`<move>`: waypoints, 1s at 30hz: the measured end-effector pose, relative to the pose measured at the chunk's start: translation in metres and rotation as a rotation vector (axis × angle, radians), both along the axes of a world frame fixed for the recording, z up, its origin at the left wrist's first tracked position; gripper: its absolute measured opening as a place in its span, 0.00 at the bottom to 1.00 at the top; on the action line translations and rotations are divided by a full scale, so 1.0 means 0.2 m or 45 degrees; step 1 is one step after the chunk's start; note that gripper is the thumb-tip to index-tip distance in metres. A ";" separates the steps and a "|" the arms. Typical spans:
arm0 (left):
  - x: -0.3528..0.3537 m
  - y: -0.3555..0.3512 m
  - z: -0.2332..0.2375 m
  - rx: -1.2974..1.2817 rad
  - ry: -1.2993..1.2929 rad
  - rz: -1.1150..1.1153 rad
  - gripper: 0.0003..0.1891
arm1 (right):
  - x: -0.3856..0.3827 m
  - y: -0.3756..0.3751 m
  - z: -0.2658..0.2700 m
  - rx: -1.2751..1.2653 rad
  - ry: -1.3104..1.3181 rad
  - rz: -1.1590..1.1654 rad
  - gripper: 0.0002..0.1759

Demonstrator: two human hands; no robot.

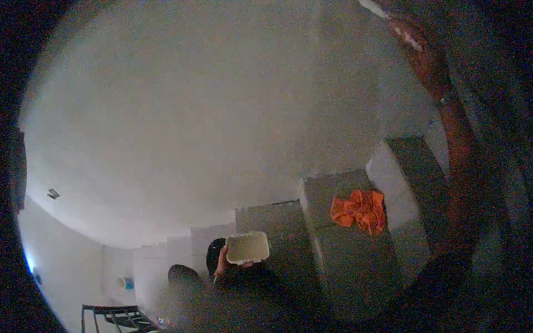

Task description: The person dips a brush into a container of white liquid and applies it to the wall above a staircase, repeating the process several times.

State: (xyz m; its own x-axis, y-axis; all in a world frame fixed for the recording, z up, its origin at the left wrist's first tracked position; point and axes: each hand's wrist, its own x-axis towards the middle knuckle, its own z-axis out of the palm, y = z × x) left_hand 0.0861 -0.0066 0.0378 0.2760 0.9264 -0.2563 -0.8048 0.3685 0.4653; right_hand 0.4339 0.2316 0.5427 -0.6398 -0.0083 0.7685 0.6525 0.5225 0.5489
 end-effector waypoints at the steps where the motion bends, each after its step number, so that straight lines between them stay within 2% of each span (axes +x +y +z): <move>1: 0.01 0.00 0.03 -0.013 0.026 -0.012 0.36 | 0.01 0.01 -0.04 -0.251 0.066 -0.014 0.10; 2: 0.01 0.01 0.03 -0.024 0.018 -0.016 0.36 | 0.02 0.02 -0.09 -0.501 0.134 -0.033 0.10; 3: 0.01 0.01 0.03 -0.016 -0.021 -0.018 0.36 | 0.02 0.02 -0.15 -0.513 0.129 -0.040 0.10; 5: 0.00 0.02 0.04 -0.017 -0.062 -0.027 0.36 | 0.04 0.00 -0.30 -0.741 -0.099 0.084 0.09; 7: 0.00 0.02 0.05 -0.012 0.039 -0.039 0.36 | 0.00 -0.06 -0.44 -1.352 -0.009 -0.198 0.09; 10: 0.02 0.02 0.03 0.010 -0.092 -0.004 0.36 | -0.08 -0.10 -0.51 -1.513 -0.213 -0.264 0.09; 13: 0.00 0.02 -0.06 0.049 -0.133 -0.078 0.36 | -0.08 -0.04 -0.32 -0.883 -0.076 -0.162 0.09; 15: 0.03 0.01 0.06 0.003 -0.048 -0.018 0.36 | 0.01 0.10 -0.15 -0.510 0.009 -0.073 0.10; 16: 0.04 0.00 0.10 -0.026 0.021 0.050 0.36 | 0.06 0.12 -0.09 -0.316 0.036 0.085 0.10; 17: 0.04 0.00 0.10 -0.033 0.028 0.058 0.36 | 0.02 0.08 -0.06 -0.323 0.042 0.093 0.10; 18: 0.04 0.00 0.10 0.003 0.037 0.047 0.36 | -0.06 0.02 -0.02 -0.136 -0.032 0.221 0.06; 19: 0.05 0.00 0.09 0.041 0.043 0.038 0.36 | -0.10 -0.02 -0.01 0.054 -0.107 0.349 0.10; 20: 0.04 0.00 0.08 0.040 0.045 0.044 0.36 | -0.09 -0.01 -0.07 0.055 -0.105 0.355 0.10; 21: 0.03 0.01 0.06 0.069 0.067 0.006 0.36 | -0.07 0.02 -0.18 -0.313 -0.080 0.241 0.06; 22: 0.02 0.01 0.06 0.097 0.090 -0.033 0.36 | -0.06 0.05 -0.29 -0.678 -0.052 0.124 0.11; 24: 0.04 0.00 0.07 0.099 0.108 -0.010 0.37 | -0.06 0.02 -0.45 -0.941 -0.172 0.157 0.11; 25: 0.04 -0.01 0.08 0.105 0.116 0.011 0.37 | -0.07 -0.02 -0.49 -0.940 -0.166 0.164 0.11; 27: 0.02 -0.01 0.04 0.065 0.122 0.004 0.37 | -0.09 -0.06 -0.55 -1.390 -0.403 0.031 0.11; 28: 0.02 -0.01 0.02 0.022 0.117 -0.011 0.37 | -0.08 -0.04 -0.54 -1.387 -0.400 0.037 0.11; 30: 0.02 0.00 -0.01 0.041 0.101 -0.001 0.37 | -0.05 0.03 -0.50 -1.269 -0.165 0.066 0.11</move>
State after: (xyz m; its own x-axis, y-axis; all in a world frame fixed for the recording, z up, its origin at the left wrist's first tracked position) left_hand 0.0903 -0.0060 0.0357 0.2564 0.9343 -0.2477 -0.7647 0.3528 0.5392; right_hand 0.4230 0.2370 0.4425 -0.7361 0.5703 0.3646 0.5821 0.8082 -0.0890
